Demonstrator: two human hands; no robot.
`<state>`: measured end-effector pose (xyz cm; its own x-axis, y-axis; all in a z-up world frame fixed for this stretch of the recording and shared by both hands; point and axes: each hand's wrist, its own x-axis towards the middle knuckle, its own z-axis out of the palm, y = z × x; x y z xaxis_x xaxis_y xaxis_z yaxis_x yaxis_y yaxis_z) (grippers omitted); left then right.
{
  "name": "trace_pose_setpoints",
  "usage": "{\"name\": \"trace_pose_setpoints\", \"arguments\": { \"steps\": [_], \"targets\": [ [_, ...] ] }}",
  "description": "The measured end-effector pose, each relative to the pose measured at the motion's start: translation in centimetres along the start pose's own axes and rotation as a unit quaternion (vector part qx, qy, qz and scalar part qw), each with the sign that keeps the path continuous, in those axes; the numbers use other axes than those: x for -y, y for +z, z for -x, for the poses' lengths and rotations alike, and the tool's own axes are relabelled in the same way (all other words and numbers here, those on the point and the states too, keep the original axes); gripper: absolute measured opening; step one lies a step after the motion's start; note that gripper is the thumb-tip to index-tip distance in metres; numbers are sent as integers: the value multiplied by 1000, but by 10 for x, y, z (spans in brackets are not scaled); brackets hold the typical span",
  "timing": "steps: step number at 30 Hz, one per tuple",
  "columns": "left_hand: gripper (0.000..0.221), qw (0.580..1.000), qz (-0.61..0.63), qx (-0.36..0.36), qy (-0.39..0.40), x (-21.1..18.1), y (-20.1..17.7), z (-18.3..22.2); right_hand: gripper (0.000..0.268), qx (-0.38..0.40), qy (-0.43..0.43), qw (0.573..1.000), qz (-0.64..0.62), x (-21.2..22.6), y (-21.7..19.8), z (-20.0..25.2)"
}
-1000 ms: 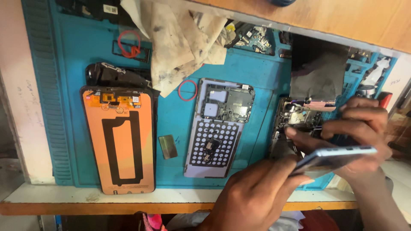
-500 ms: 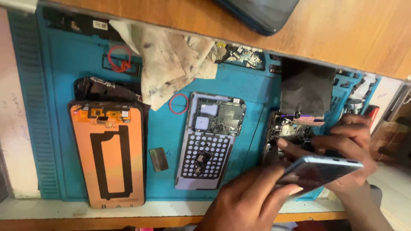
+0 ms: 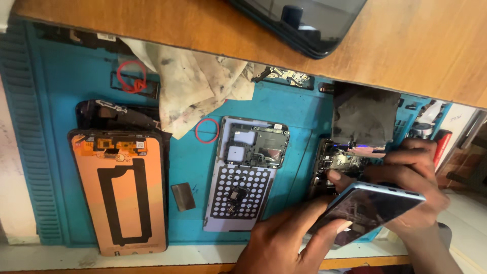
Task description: The person assembles internal components of mobile phones using a small screwdriver and their hands on a repair bench.
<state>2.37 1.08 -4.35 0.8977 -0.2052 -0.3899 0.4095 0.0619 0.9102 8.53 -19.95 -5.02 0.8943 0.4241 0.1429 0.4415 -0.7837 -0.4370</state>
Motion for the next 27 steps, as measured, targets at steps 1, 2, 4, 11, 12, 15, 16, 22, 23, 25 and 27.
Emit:
{"name": "trace_pose_setpoints", "arguments": {
  "steps": [1, 2, 4, 11, 12, 15, 16, 22, 23, 25, 27],
  "targets": [
    [32, 1000, 2, 4, -8, 0, 0, 0, 32, 0, -3, 1000, 1, 0, 0, 0],
    [32, 1000, 5, 9, -16, 0, 0, 1, 32, 1, -6, 1000, 2, 1, 0, 0],
    [32, 1000, 7, 13, -20, -1, -2, -1, 31, 1, -15, 1000, 3, 1, 1, -3],
    [31, 997, 32, 37, -51, -7, -7, -1, 30, 27, -62, 997, 36, 2, -6, -7],
    [30, 997, 36, 38, -53, -7, -8, -2, 30, 38, -75, 995, 47, 1, -8, -7],
    [29, 996, 50, 50, -49, -7, -11, -3, 32, 41, -56, 997, 26, -4, -9, -3],
    [29, 995, 51, 55, -66, -8, -11, -3, 32, 50, -52, 997, 35, -4, -10, -2],
    [31, 993, 54, 60, -81, -9, -13, -4, 32, 80, -60, 993, 56, -1, -16, -5],
    [31, 995, 48, 55, -72, -10, -13, -3, 31, 84, -59, 993, 66, 1, -17, -4],
    [30, 996, 43, 45, -67, -10, -12, -3, 30, 96, -66, 989, 89, 2, -19, -5],
    [30, 996, 46, 35, -75, -10, -10, -2, 27, 113, -84, 983, 116, 1, -22, -6]
  ]
}}
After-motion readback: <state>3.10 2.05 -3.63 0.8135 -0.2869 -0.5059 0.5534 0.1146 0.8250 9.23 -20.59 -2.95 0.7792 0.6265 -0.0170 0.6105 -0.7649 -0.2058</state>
